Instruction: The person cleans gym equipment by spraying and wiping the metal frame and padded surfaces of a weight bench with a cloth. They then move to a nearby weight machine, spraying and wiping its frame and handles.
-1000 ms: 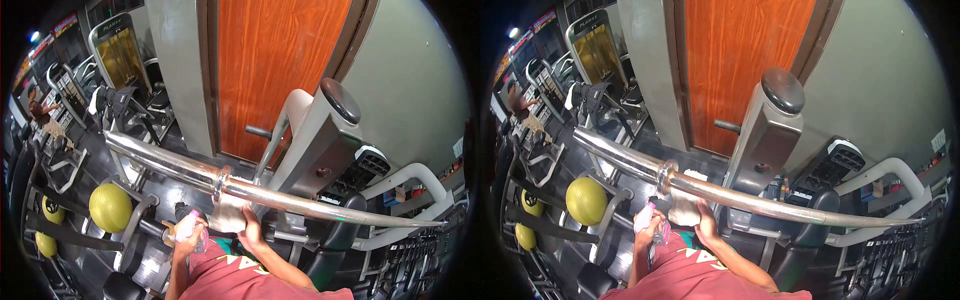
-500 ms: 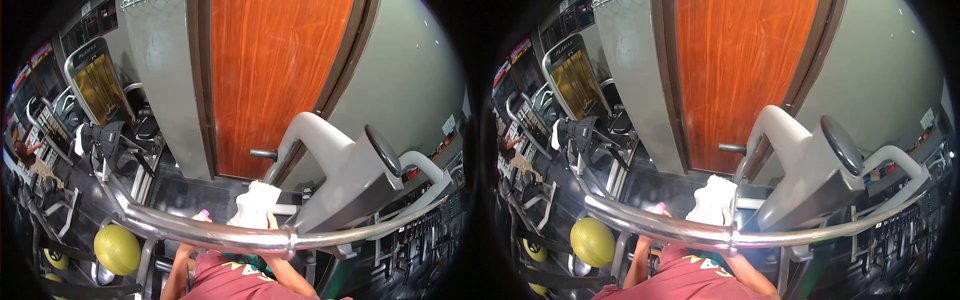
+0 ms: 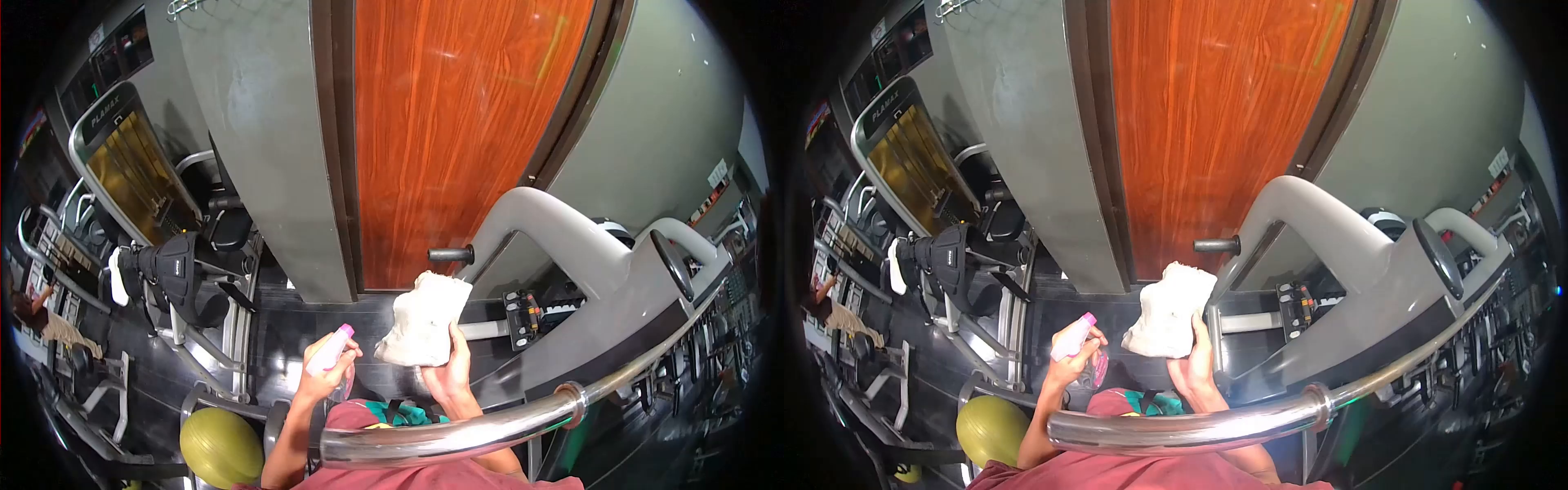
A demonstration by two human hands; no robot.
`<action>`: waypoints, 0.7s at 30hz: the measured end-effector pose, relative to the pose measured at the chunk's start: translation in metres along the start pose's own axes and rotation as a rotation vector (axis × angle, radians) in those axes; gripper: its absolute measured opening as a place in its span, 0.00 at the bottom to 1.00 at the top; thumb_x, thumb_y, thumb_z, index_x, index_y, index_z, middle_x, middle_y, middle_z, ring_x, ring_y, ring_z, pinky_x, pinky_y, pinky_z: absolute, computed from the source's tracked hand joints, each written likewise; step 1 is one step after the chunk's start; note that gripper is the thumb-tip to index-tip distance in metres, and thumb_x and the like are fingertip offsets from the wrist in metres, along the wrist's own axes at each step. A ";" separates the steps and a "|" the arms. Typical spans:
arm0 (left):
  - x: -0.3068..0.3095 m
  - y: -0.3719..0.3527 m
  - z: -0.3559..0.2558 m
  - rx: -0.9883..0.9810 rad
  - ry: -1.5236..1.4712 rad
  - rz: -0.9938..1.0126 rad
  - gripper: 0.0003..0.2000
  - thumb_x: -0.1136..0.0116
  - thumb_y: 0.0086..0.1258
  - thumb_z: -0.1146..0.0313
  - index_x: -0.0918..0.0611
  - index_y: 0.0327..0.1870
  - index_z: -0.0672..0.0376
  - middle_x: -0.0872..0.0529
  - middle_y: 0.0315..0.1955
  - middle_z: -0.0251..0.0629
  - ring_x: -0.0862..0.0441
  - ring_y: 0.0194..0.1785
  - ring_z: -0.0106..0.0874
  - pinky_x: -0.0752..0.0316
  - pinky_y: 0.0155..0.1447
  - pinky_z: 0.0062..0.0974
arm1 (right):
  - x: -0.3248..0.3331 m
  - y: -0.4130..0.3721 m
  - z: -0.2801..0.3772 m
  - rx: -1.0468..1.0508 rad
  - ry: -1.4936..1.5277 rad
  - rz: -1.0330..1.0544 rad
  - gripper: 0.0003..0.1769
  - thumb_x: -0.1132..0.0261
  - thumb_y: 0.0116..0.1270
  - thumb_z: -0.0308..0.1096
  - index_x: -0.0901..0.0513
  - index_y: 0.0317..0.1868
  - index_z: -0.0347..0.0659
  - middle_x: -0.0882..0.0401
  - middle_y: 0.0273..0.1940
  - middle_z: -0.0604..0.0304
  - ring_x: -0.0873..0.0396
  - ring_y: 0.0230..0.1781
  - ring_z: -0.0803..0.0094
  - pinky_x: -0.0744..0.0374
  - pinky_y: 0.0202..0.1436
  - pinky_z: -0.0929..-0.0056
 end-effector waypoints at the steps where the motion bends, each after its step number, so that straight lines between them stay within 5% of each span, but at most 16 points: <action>1: 0.005 0.006 -0.001 -0.020 0.008 0.029 0.04 0.42 0.68 0.79 0.21 0.41 0.66 0.15 0.30 0.38 0.22 0.22 0.19 0.26 0.27 0.19 | -0.002 0.003 -0.003 0.025 0.004 -0.011 0.25 0.52 0.77 0.48 0.29 0.65 0.40 0.24 0.61 0.58 0.27 0.63 0.63 0.32 0.69 0.57; 15: 0.066 0.075 -0.006 -0.032 -0.023 0.319 0.04 0.42 0.68 0.80 0.21 0.42 0.67 0.15 0.31 0.38 0.22 0.22 0.18 0.26 0.27 0.18 | -0.025 0.021 -0.038 0.343 0.071 -0.154 0.26 0.53 0.77 0.48 0.31 0.67 0.41 0.25 0.62 0.60 0.27 0.63 0.66 0.31 0.69 0.60; 19: 0.064 0.095 -0.019 0.119 -0.051 0.399 0.11 0.37 0.65 0.80 0.21 0.47 0.65 0.18 0.38 0.37 0.22 0.24 0.18 0.26 0.29 0.19 | -0.024 0.006 -0.040 0.431 0.152 -0.267 0.26 0.54 0.77 0.48 0.32 0.67 0.41 0.25 0.62 0.59 0.27 0.63 0.65 0.30 0.68 0.58; 21: 0.057 0.106 -0.036 -0.113 0.095 0.511 0.16 0.32 0.61 0.79 0.21 0.50 0.65 0.22 0.42 0.35 0.21 0.28 0.17 0.27 0.33 0.19 | -0.025 -0.003 -0.040 0.479 0.168 -0.283 0.26 0.54 0.78 0.47 0.31 0.67 0.41 0.24 0.61 0.58 0.25 0.62 0.64 0.29 0.67 0.58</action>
Point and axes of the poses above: each hand's wrist, its own y-axis towards the middle knuckle, its own x-axis out of the back of the hand, z = x × y, the point moved 3 cm from there along y, towards the middle knuckle
